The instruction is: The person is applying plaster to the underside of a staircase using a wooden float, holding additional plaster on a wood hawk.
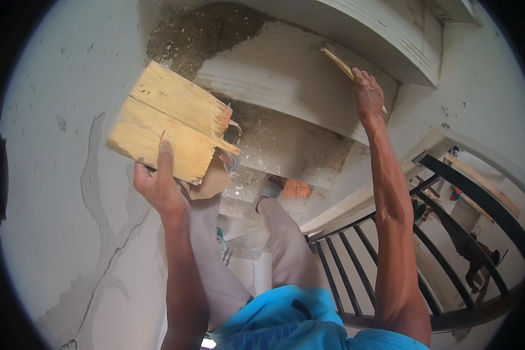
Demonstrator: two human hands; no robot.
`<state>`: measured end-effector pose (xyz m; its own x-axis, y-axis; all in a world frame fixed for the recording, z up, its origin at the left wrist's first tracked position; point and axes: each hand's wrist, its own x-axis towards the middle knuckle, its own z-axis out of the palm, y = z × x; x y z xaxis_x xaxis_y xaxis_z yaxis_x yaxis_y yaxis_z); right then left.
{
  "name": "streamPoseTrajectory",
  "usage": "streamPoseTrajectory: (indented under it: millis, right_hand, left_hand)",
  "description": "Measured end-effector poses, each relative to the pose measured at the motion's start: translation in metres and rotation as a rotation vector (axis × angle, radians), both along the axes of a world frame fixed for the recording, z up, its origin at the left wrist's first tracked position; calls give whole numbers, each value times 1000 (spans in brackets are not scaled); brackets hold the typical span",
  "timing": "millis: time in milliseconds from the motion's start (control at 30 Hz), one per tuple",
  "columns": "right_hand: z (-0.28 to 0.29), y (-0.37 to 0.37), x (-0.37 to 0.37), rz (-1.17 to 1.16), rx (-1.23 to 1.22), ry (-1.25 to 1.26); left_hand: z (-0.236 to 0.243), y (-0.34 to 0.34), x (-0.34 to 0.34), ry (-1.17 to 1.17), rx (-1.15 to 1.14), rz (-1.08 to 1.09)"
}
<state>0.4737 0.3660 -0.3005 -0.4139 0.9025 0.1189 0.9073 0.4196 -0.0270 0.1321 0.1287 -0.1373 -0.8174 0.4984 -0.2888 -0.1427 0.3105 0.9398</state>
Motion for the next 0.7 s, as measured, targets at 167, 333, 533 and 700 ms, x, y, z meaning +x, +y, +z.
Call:
streamPoseTrajectory:
  millis: [167, 333, 533, 700]
  right_hand:
    - [-15, 5, -18, -6, 35, -41]
    - [-14, -5, -30, -25, 18, -45]
    - [-20, 4, -54, 34, 94, 22]
    - [-10, 9, -72, 28, -6, -15]
  left_hand:
    - [-1, -1, -4, -38, -1, -26]
    - [1, 4, -9, -67, 43, -78]
    - [-1, 4, -9, -94, -1, -106]
    - [1, 0, -12, -96, -38, -111]
